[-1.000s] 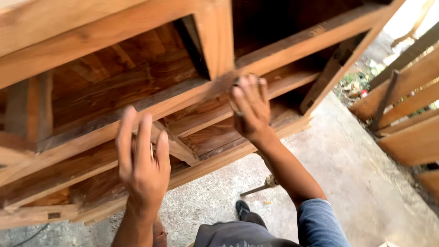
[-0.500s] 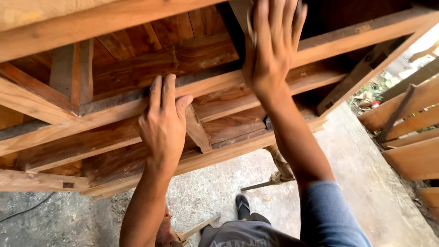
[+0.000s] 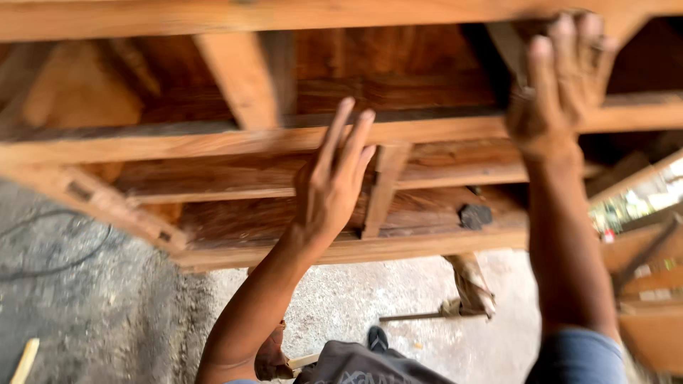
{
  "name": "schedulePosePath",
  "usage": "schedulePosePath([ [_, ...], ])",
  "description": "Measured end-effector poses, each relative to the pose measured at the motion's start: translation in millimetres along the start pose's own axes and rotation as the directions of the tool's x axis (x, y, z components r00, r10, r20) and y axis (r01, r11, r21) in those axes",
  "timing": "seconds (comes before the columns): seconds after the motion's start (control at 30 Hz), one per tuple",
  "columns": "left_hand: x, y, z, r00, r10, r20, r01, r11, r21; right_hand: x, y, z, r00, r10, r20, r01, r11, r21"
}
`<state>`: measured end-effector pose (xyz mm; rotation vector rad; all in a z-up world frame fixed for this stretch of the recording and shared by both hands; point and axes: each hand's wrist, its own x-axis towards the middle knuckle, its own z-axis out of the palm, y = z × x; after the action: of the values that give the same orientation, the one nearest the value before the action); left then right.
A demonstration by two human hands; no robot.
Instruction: The person sands various parts of a wooden cabinet frame by hand using sandpaper, moving between different sections and wiping the wood with their hands.
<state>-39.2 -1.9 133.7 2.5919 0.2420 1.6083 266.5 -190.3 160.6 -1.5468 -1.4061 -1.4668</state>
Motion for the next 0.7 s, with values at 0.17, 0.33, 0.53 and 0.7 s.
schedulePosePath([
  [0.17,-5.3,-87.9,-103.6,0.967,-0.027,-0.253,0.109,0.944,0.312,92.5,-77.0,48.4,0.883,-0.469,0.016,0.465,0.871,-0.154],
  [0.33,-7.8,-119.0,-119.5,0.968,-0.244,0.055,0.205,0.899,0.387,165.0,-194.5,69.0,0.780,-0.591,0.207,0.625,0.758,-0.188],
  [0.53,-11.7,-119.5,-110.5,0.968,-0.250,0.007,0.234,0.912,0.337,130.2,-194.5,28.5,0.871,-0.452,-0.191,0.469,0.882,0.050],
  [0.7,-13.7,-118.2,-110.8,0.960,-0.278,0.027,0.260,0.924,0.280,164.5,-182.9,65.2,0.849,-0.525,-0.056,0.515,0.847,-0.130],
])
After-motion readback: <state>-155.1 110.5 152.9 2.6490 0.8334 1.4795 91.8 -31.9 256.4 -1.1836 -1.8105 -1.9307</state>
